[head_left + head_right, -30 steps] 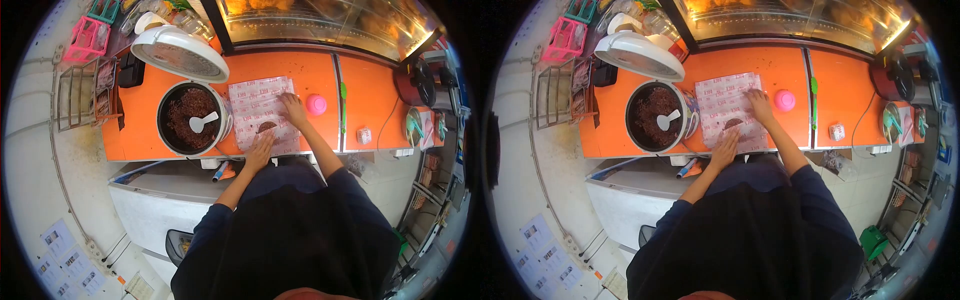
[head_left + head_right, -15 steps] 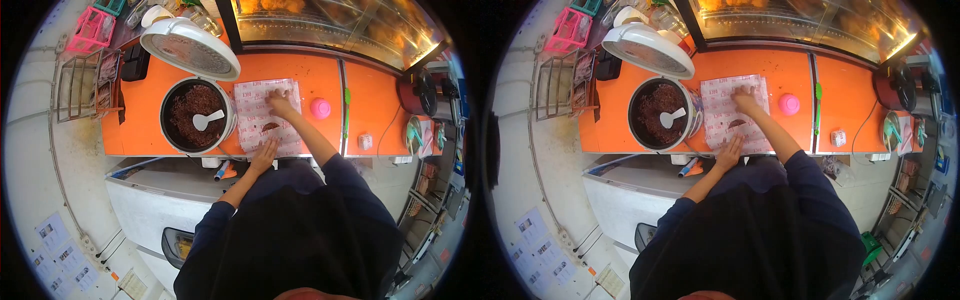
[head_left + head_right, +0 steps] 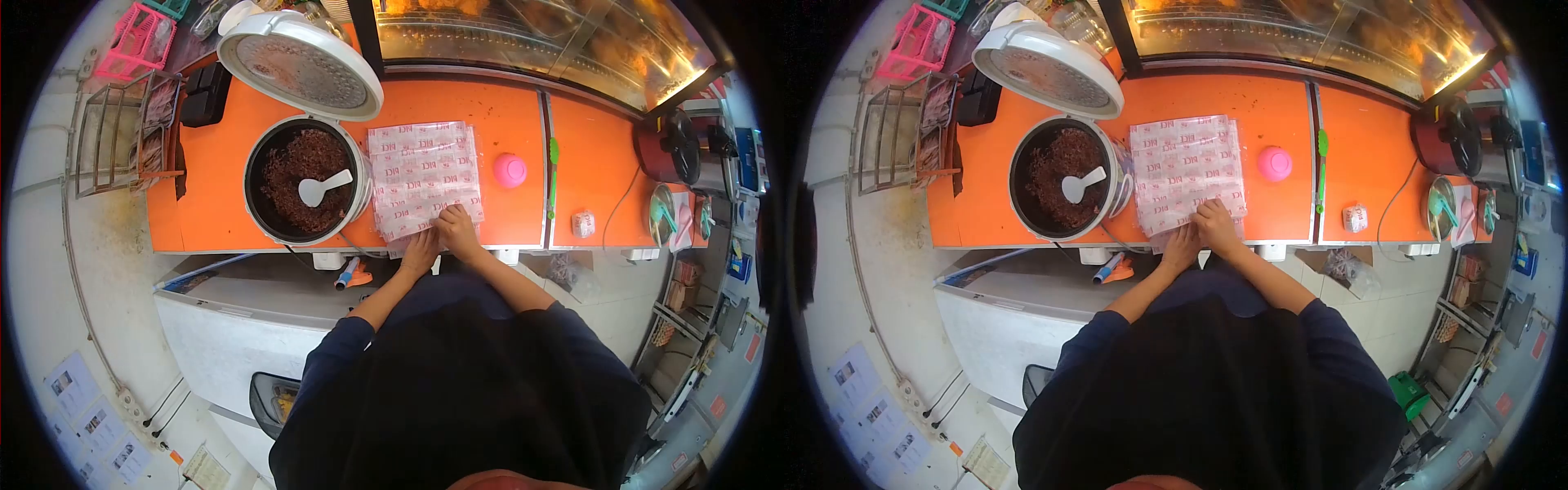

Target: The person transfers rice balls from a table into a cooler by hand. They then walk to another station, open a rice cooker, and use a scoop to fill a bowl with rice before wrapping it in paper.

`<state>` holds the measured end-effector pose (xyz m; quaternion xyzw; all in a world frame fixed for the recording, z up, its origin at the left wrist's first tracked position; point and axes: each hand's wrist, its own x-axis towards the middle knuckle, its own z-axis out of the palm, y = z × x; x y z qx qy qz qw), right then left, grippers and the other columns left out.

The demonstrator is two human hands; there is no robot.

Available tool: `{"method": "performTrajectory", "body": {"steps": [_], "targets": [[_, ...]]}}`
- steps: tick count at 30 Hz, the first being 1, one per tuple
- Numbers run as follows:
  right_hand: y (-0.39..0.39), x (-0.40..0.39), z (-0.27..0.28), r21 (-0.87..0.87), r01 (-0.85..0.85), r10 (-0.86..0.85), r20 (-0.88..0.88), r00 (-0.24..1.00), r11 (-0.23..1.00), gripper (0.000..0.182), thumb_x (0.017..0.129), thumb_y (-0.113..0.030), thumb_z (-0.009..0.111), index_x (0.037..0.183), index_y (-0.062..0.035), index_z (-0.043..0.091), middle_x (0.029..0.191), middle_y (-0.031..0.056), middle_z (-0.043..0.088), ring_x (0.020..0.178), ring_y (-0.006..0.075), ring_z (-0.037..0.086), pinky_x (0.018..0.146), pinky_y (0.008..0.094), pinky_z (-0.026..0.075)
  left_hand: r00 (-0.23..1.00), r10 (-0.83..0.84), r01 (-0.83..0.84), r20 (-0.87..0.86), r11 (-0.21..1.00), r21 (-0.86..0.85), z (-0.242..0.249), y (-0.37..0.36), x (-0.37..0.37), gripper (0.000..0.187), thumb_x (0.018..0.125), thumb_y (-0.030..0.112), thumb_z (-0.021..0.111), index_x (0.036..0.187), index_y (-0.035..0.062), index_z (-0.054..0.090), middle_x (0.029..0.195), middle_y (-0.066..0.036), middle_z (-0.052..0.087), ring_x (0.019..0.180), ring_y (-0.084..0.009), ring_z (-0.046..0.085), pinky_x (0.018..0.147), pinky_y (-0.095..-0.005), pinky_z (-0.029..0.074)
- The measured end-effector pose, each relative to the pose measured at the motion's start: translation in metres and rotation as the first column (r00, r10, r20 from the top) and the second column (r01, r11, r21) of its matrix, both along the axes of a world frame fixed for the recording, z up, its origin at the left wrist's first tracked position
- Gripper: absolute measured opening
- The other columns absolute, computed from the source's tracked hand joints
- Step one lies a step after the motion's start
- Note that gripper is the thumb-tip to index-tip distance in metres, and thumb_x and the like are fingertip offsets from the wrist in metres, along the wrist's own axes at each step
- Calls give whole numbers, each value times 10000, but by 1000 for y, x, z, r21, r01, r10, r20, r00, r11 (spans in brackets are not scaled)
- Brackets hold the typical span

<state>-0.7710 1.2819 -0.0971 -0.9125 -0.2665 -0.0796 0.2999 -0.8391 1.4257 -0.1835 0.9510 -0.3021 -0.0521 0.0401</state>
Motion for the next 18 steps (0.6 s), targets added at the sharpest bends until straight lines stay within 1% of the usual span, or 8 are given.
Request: {"method": "performTrajectory", "body": {"steps": [5, 7, 10, 11, 13, 15, 17, 18], "targets": [[-7, -8, -3, 151, -27, 35, -56, 998, 988, 218, 640, -62, 647, 856, -44, 675, 760, 54, 546, 798, 246, 530, 767, 362, 433, 995, 39, -40, -93, 999, -8, 11, -2, -1, 501, 828, 235, 545, 1226, -66, 501, 1334, -199, 459, 1282, -300, 406, 982, -429, 401], [-11, -7, -4, 118, -32, 39, -56, 998, 993, 247, 649, -57, 655, 895, -41, 670, 782, 60, 552, 815, 249, 535, 785, 367, 439, 989, 45, -1, 143, 957, -292, 23, 9, -3, 464, 835, 222, 537, 1227, -24, 510, 1315, -189, 470, 1270, -290, 416, 971, -423, 406], [-20, -10, -9, 43, -126, 127, -22, 992, 991, 307, 674, -46, 672, 980, -33, 651, 855, 77, 568, 873, 259, 550, 825, 379, 454, 876, -56, 184, 479, 956, -226, 40, 20, -6, 424, 838, 201, 539, 1223, 26, 507, 1316, -170, 464, 1247, -293, 438, 990, -432, 393], [-24, -12, -11, -6, -216, 216, 12, 976, 976, 338, 691, -40, 680, 1025, -29, 637, 905, 87, 579, 913, 266, 559, 847, 387, 463, 875, -57, 184, 480, 958, -222, 41, 22, -3, 424, 838, 201, 539, 1223, 26, 507, 1316, -170, 464, 1247, -293, 438, 990, -432, 393], [-34, -11, -14, 28, -252, 252, -16, 968, 967, 354, 705, -38, 680, 1053, -20, 619, 956, 98, 583, 959, 277, 560, 868, 387, 465, 980, 128, -93, 156, 972, -214, 42, 26, 10, 453, 810, 161, 574, 1241, 49, 490, 1287, -174, 469, 1219, -328, 454, 1021, -458, 352], [-44, -8, -20, 55, -291, 293, -41, 955, 955, 371, 719, -36, 680, 1081, -12, 601, 1008, 109, 586, 1005, 289, 561, 889, 387, 467, 969, 143, -94, 200, 967, -235, 23, 34, 13, 463, 808, 141, 581, 1244, 31, 469, 1268, -178, 475, 1213, -334, 456, 1021, -463, 366], [-53, -8, -28, 58, 37, -26, -181, 983, 998, 329, 720, -14, 660, 1043, -8, 599, 1056, 126, 588, 1037, 311, 559, 879, 378, 482, 972, 201, -143, 123, 919, -368, 12, 38, 15, 440, 807, 134, 588, 1216, 16, 479, 1242, -191, 483, 1199, -343, 469, 1007, -471, 392], [-60, -2, -31, -8, -25, 24, -142, 990, 1000, 315, 713, -2, 649, 1022, -7, 588, 1071, 120, 586, 1049, 309, 559, 867, 365, 489, 972, 200, -141, 126, 918, -370, 10, 40, 15, 440, 807, 134, 588, 1216, 16, 479, 1242, -191, 483, 1199, -343, 469, 1007, -471, 392]]}}
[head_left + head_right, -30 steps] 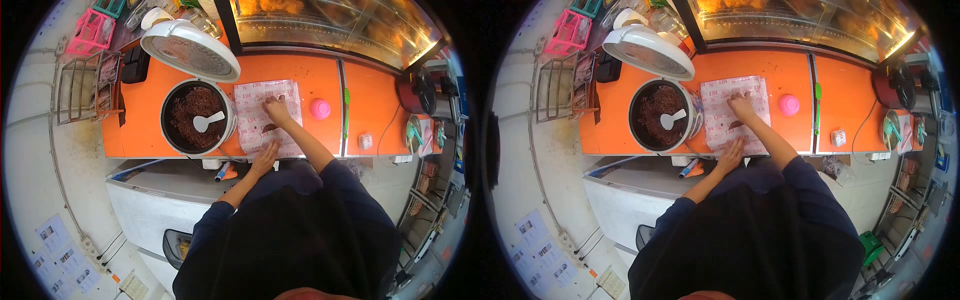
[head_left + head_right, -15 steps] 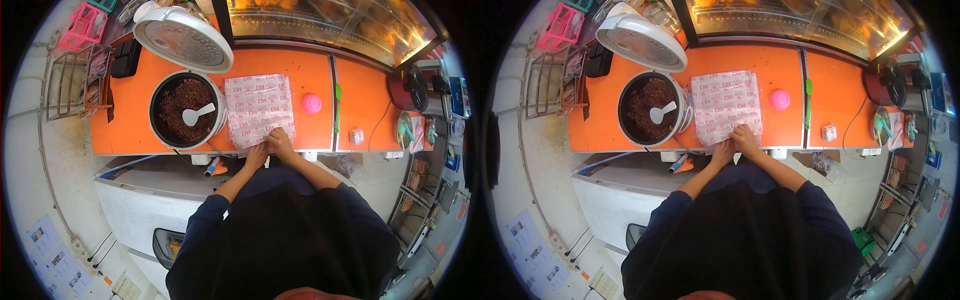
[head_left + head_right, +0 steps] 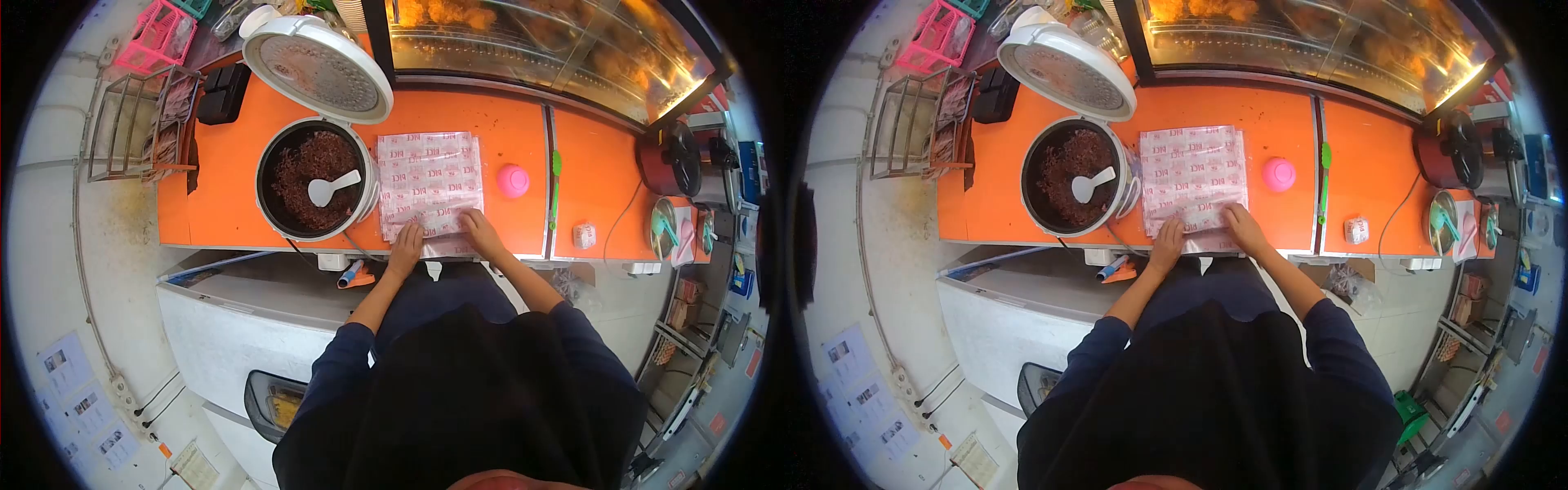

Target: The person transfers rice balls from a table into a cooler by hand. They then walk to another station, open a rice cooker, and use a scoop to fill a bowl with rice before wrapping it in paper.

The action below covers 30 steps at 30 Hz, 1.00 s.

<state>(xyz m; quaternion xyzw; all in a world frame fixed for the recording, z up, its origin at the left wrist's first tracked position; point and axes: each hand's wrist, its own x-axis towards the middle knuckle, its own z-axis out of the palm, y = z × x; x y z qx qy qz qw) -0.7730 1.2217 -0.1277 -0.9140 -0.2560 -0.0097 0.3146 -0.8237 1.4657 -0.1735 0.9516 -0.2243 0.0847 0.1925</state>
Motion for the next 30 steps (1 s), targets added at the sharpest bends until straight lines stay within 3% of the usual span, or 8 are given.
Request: {"method": "performTrajectory", "body": {"steps": [9, 12, 14, 16, 17, 18, 20, 30], "targets": [[-16, 33, -31, 192, -60, 118, -306, 945, 980, 192, 711, 34, 605, 885, -21, 663, 929, 129, 642, 949, 315, 608, 813, 366, 499, 996, -69, 73, 64, 996, -60, 44, 14, 34, 174, 733, 36, 622, 903, 67, 603, 1045, -90, 631, 1079, -310, 546, 878, -434, 454], [-10, 47, -36, 121, 5, 58, -516, 855, 993, 182, 724, 16, 607, 888, -24, 675, 932, 134, 647, 951, 330, 610, 810, 378, 500, 952, -47, 19, -304, 996, -93, 48, 17, 60, 106, 759, 78, 611, 858, 97, 579, 1006, -87, 627, 1068, -280, 544, 825, -424, 437], [1, 59, -33, -18, -5, -6, -565, 825, 1000, 186, 726, 11, 608, 898, -25, 667, 926, 133, 638, 951, 340, 602, 806, 390, 497, 586, 58, -242, -808, 965, -106, 22, 15, 78, 189, 723, 75, 654, 893, 82, 571, 966, -100, 609, 1046, -282, 553, 839, -415, 420], [21, 59, -27, -159, -19, -82, -606, 791, 987, 191, 728, 7, 610, 909, -26, 660, 920, 132, 628, 951, 351, 594, 802, 402, 494, 696, 204, -278, -688, 961, 3, 24, -3, 87, 227, 716, 79, 668, 920, 85, 569, 946, -102, 598, 1032, -283, 558, 831, -398, 419], [33, 53, -22, -152, 136, -182, -354, 917, 979, 207, 722, 3, 611, 924, -28, 643, 921, 126, 613, 948, 349, 587, 795, 415, 491, 777, 333, -333, -535, 938, 101, 26, -9, 89, 266, 708, 84, 682, 947, 88, 566, 926, -104, 586, 1017, -284, 563, 824, -380, 418], [39, 52, -17, -103, 281, -289, -74, 954, 954, 225, 716, 0, 613, 939, -29, 626, 922, 121, 597, 945, 347, 580, 787, 427, 489, 779, 330, -329, -534, 939, 100, 38, -10, 93, 266, 708, 84, 682, 947, 88, 566, 926, -104, 586, 1017, -284, 563, 824, -380, 418], [38, 55, -6, -150, 245, -253, -34, 967, 958, 227, 720, -9, 607, 945, -30, 607, 927, 117, 581, 935, 341, 574, 777, 443, 483, 994, 105, -99, -23, 980, 172, 53, -6, 96, 407, 659, 93, 722, 1014, 87, 525, 942, -126, 569, 946, -308, 553, 763, -390, 418], [24, 3, -19, -46, 71, -70, 31, 997, 996, 177, 786, -85, 610, 944, -16, 571, 885, 125, 564, 870, 293, 592, 714, 374, 498, 997, -78, 78, -7, 991, 106, 15, 5, 30, 207, 728, 131, 638, 902, 38, 577, 953, -85, 579, 905, -243, 553, 803, -387, 397]]}}
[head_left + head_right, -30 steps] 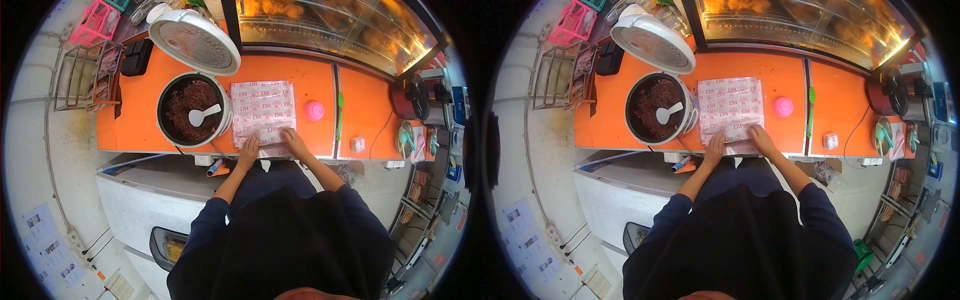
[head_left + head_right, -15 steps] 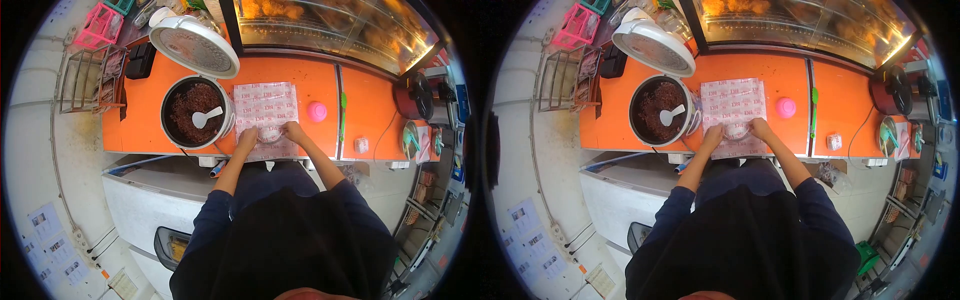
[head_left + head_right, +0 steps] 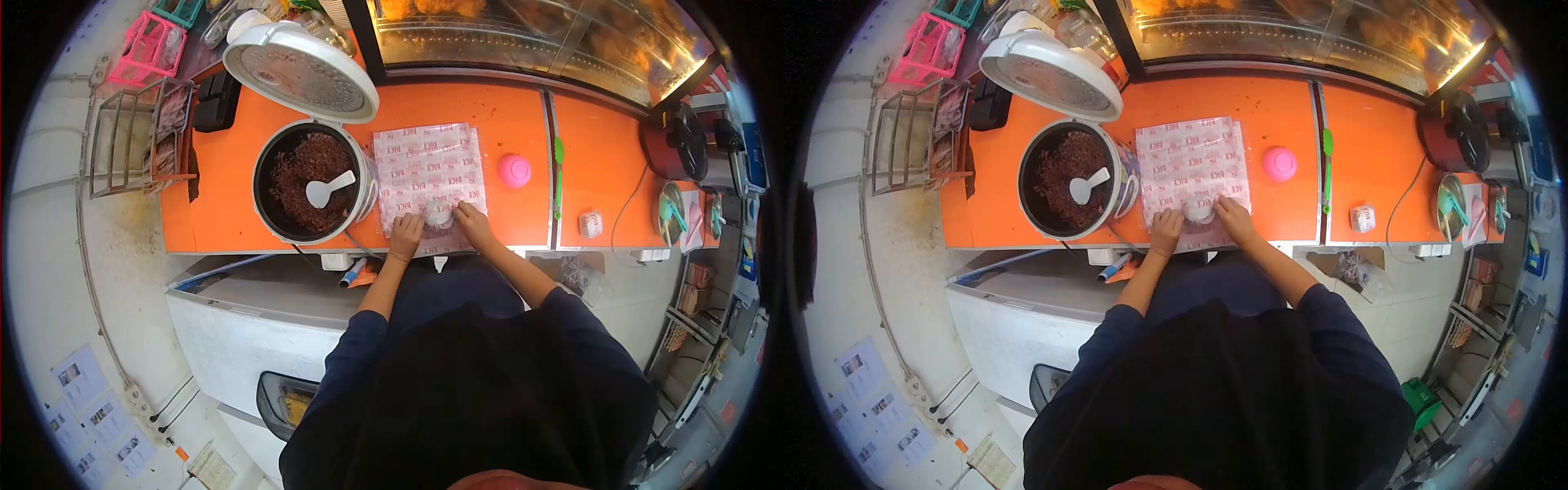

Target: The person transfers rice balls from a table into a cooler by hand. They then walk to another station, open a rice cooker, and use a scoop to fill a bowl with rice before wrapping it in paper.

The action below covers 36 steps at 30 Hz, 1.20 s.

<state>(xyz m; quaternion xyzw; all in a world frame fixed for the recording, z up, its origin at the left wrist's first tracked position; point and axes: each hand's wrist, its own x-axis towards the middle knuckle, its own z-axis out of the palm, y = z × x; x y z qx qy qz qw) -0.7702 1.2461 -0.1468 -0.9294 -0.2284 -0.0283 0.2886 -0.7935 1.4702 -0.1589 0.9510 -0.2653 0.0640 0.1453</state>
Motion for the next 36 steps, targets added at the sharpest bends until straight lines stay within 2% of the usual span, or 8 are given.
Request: {"method": "performTrajectory", "body": {"steps": [4, 6, 9, 20, 25, 29, 34, 36], "targets": [[31, -5, 25, 215, 343, -293, -233, 927, 914, 217, 813, -138, 649, 960, 5, 577, 901, 149, 598, 882, 298, 608, 737, 348, 504, 995, 49, -47, 82, 999, -28, -3, 0, -16, 310, 748, 166, 630, 1020, 20, 613, 1178, -104, 577, 1099, -212, 536, 934, -428, 355], [46, 15, 58, 200, 793, -288, -858, 425, 576, 368, 780, -274, 716, 956, 24, 590, 942, 186, 624, 880, 326, 619, 772, 381, 501, 997, 77, -77, 13, 996, -49, 3, 1, -28, 386, 747, 190, 640, 1085, 4, 611, 1282, -122, 544, 1191, -211, 503, 998, -454, 323], [65, 23, -3, 181, 258, -156, -442, 883, 949, 568, 724, -407, 759, 1026, 36, 570, 944, 237, 623, 902, 343, 623, 778, 431, 501, 974, 89, -91, -210, 996, -2, 11, 4, -37, 512, 747, 256, 643, 1170, -27, 580, 1395, -149, 443, 1325, -221, 381, 1083, -526, 218], [77, 48, -14, -64, 407, -363, -589, 721, 911, 676, 677, -387, 788, 1173, -2, 539, 897, 174, 650, 808, 350, 657, 734, 470, 527, 885, 124, -220, -449, 961, -168, 16, -17, -45, 780, 751, 250, 621, 1425, 8, 314, 1532, -194, 197, 1429, -312, 195, 1078, -621, 116], [17, 41, 36, 458, 888, 553, -750, 364, 37, 398, 849, -298, 619, 1169, -64, 584, 828, 75, 645, 766, 242, 654, 696, 402, 563, 665, -403, -452, -629, 453, -768, 89, -63, 3, 968, 731, 120, 594, 1505, 9, 22, 1572, -173, 69, 1455, -294, 73, 1162, -419, 124], [-40, 16, 52, 268, 757, 463, -655, 597, -596, 300, 881, -329, 563, 1039, -84, 631, 808, 40, 654, 663, 157, 634, 641, 333, 558, 697, -547, -19, -463, 632, -775, 101, -138, 28, 928, 764, 93, 601, 1497, -13, 42, 1564, -207, 90, 1454, -324, 82, 1171, -390, 111], [-164, -60, -23, 504, 456, -125, -759, 639, -734, 298, 832, -391, 616, 846, -93, 610, 766, 69, 655, 626, 187, 636, 566, 313, 551, 406, -714, 115, -571, 659, -743, 90, -221, -5, 691, 909, 216, 565, 1461, -10, 217, 1493, -231, 282, 1388, -338, 285, 1132, -381, 238], [-217, -80, -46, 222, 531, -452, -818, -355, -818, 479, 811, -475, 629, 965, -24, 586, 806, 146, 653, 698, 291, 655, 590, 411, 534, 323, -733, 174, -598, 667, -724, 98, -223, -11, 587, 939, 222, 528, 1435, -7, 312, 1460, -223, 362, 1353, -326, 361, 1110, -379, 289]]}}
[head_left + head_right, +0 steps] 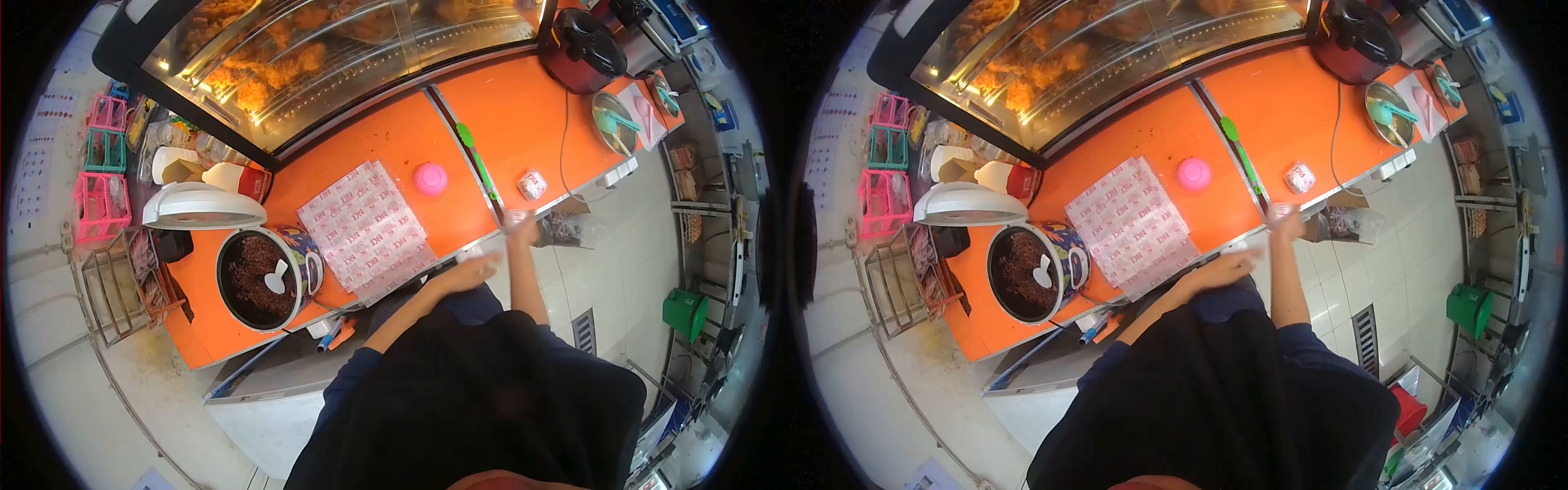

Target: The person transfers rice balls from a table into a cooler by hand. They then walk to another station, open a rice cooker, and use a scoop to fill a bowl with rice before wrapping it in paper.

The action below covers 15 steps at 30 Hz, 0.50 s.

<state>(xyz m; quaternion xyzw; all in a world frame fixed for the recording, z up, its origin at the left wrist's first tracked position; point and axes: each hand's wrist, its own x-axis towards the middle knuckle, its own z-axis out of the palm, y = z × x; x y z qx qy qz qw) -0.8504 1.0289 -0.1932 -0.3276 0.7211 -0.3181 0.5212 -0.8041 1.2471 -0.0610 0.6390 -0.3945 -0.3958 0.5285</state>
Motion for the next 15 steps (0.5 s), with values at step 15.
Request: {"method": "performTrajectory", "body": {"steps": [15], "targets": [[12, 110, 69, -674, -714, 606, -493, 624, 187, 300, 900, -173, 523, 1169, -41, 545, 1184, 177, 535, 1119, 333, 492, 948, 447, 390, 189, 539, -918, 821, 394, -48, 119, 249, 64, 273, 845, 57, 577, 1114, 76, 619, 1093, -119, 617, 1069, -301, 534, 943, -432, 385]]}}
